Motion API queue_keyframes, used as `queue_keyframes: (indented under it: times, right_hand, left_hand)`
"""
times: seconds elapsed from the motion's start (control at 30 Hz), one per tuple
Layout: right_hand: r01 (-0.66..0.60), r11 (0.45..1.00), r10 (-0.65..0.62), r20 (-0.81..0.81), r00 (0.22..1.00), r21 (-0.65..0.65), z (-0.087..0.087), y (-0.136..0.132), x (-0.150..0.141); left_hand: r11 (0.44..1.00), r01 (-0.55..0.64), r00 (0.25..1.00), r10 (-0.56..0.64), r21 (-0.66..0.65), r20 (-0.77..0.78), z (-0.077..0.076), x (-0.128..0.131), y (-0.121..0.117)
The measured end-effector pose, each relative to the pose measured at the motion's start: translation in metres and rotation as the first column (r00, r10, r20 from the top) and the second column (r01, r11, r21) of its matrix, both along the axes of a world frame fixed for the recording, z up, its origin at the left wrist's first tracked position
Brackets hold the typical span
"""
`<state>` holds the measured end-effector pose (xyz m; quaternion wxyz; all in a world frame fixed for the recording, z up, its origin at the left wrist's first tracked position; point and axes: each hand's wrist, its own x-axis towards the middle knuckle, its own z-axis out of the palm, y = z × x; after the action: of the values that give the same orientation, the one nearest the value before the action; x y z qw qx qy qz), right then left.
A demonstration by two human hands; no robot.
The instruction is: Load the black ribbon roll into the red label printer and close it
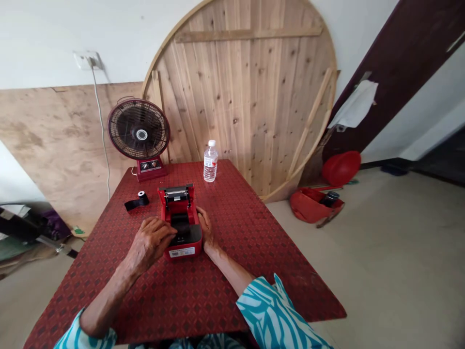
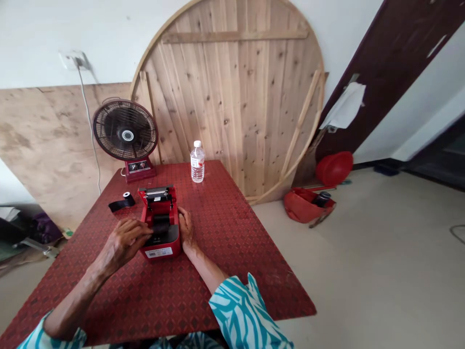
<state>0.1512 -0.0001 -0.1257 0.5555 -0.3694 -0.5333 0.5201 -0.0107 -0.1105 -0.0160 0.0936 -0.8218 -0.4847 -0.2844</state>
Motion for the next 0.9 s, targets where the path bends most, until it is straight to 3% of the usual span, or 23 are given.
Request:
queue_keyframes:
  times: [0.17, 0.27, 0.33, 0.47, 0.53, 0.6, 0.67, 0.77, 0.9]
  right_hand:
    - [-0.013, 1.000, 0.013, -0.022, 1.000, -0.005, -0.004, -0.002, 0.000]
    - [-0.001, 0.999, -0.001, -0.051, 0.999, -0.039, 0.003, 0.008, -0.002]
    - [0.008, 0.998, -0.011, -0.062, 0.998, -0.059, 0.018, 0.023, -0.004]
    - [-0.039, 0.999, 0.036, -0.080, 0.996, -0.037, 0.067, 0.055, -0.012]
    - [-0.110, 0.993, 0.108, -0.051, 0.993, -0.041, 0.089, 0.060, -0.014]
    - [-0.105, 0.992, 0.104, -0.017, 0.994, -0.068, 0.099, 0.056, -0.013]
    - [-0.073, 0.996, 0.074, 0.023, 0.997, -0.041, 0.099, 0.045, -0.009]
    - [-0.050, 0.998, 0.048, 0.039, 0.998, 0.044, 0.082, 0.021, 0.001]
    - [-0.038, 0.999, 0.038, -0.002, 0.999, -0.033, 0.058, -0.004, 0.010]
  left_hand:
    - [1.000, 0.007, 1.000, -0.007, -0.006, -0.005, -0.006, 0.001, -0.014]
    - [1.000, 0.022, 0.999, -0.023, -0.014, -0.029, -0.007, -0.001, -0.021]
    - [0.999, 0.039, 0.998, -0.038, 0.007, -0.045, -0.009, -0.003, -0.023]
    - [0.996, 0.047, 0.998, -0.044, 0.080, -0.037, -0.019, -0.006, -0.024]
    - [0.991, 0.050, 0.999, -0.048, 0.122, -0.023, -0.025, -0.007, -0.025]
    - [0.988, 0.049, 0.999, -0.048, 0.149, -0.013, -0.030, -0.008, -0.026]
    - [0.986, 0.042, 0.999, -0.040, 0.160, -0.013, -0.033, -0.008, -0.027]
    - [0.985, 0.039, 0.999, -0.036, 0.168, -0.019, -0.036, -0.009, -0.027]
    - [0.986, 0.044, 0.999, -0.044, 0.159, 0.000, -0.040, -0.011, -0.025]
